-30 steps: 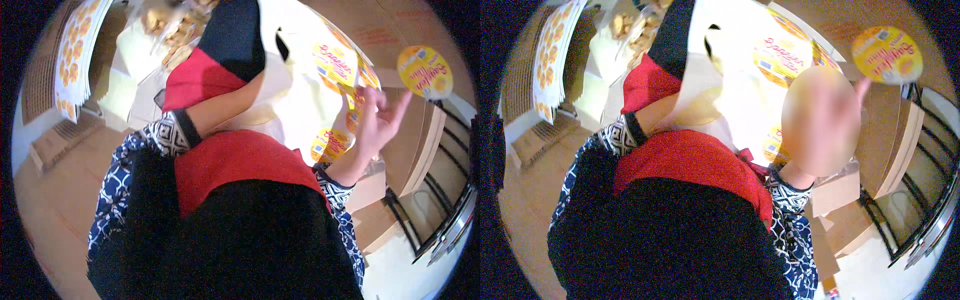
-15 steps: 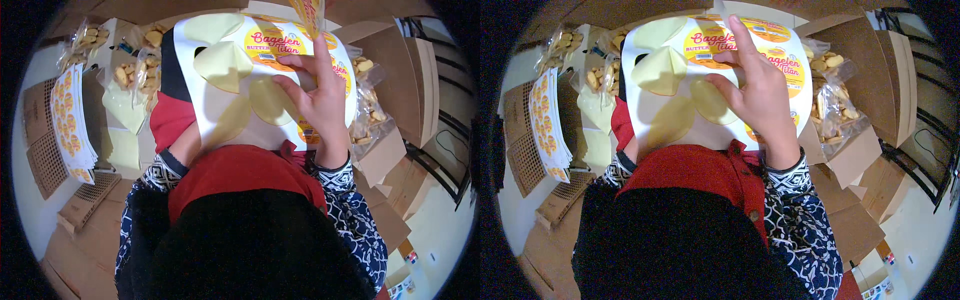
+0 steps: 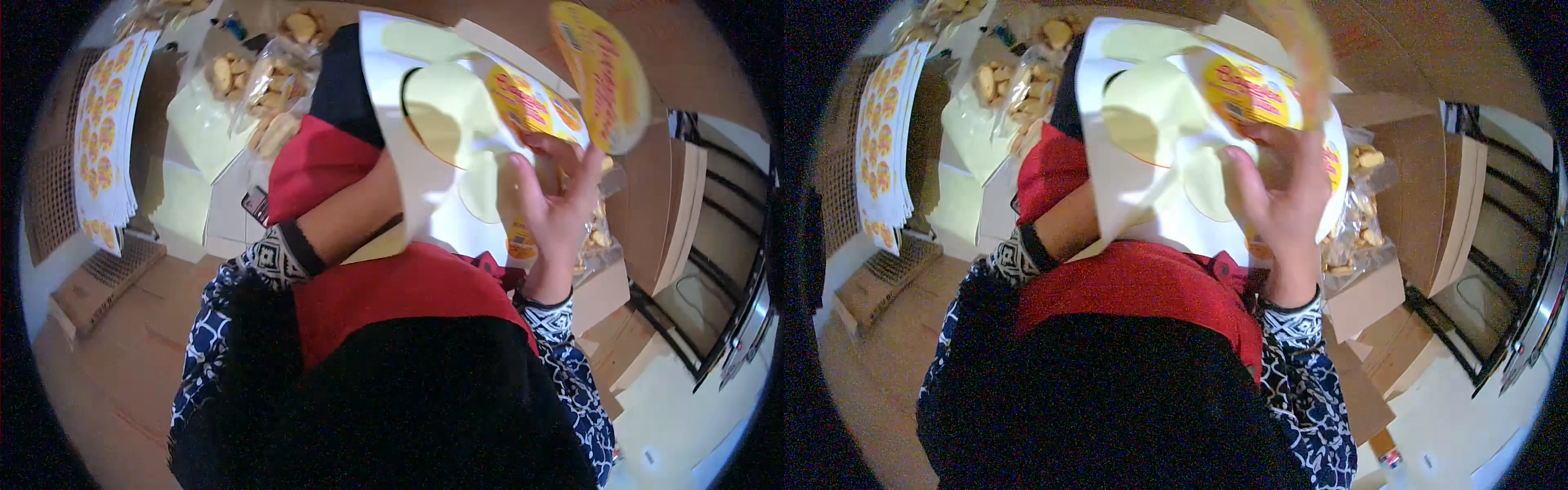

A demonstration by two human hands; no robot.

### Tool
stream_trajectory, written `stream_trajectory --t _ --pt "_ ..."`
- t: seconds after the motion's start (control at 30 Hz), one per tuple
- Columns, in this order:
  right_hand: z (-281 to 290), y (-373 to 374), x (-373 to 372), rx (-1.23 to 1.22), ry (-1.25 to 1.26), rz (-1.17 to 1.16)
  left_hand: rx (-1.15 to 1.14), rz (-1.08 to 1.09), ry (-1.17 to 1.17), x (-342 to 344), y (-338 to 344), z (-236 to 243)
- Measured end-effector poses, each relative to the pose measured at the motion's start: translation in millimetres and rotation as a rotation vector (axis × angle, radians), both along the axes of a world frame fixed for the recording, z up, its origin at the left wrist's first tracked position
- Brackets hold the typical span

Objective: The person peels circular stickers from a sheet and applies them to clear plastic bags containing baguette-style bread. They then place the labeled bags into a cardboard box. The task involves repetitive peeling, sticking, and packing actions.

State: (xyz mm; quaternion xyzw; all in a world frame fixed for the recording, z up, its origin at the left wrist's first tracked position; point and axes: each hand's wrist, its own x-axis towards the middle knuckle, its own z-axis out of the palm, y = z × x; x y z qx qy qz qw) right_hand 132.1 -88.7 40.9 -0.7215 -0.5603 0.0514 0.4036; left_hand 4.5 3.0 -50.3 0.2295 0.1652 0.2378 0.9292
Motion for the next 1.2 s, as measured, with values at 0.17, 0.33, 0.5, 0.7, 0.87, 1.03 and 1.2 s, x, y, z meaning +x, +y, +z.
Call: stream_trajectory --t 0.17,0.33,0.5,0.7,0.87,1.03,1.2 --pt "-1.6 6.4 2.9 0.094 0.129 0.051 -0.002 0.026 -0.023 5.4 7.0 3.0" --pt "16.0 20.7 -5.1 0.010 0.094 0.034 -0.006 0.043 -0.024 11.9 11.6 0.3" --pt "20.4 19.2 0.8 0.001 0.258 -0.016 -0.018 0.010 0.011 12.7 10.2 0.0" --pt "32.2 20.1 2.5 -0.121 0.448 -0.130 -0.020 -0.022 0.050 11.4 3.9 1.0" --pt "22.3 18.3 10.1 -0.164 0.519 -0.147 -0.018 -0.037 0.067 12.6 2.7 2.0" --pt "7.5 20.2 12.5 -0.061 0.521 -0.210 -0.020 -0.034 0.091 7.2 2.0 5.9" --pt "14.5 25.0 10.1 -0.136 0.280 -0.231 -0.027 -0.032 0.103 8.7 1.1 7.6"
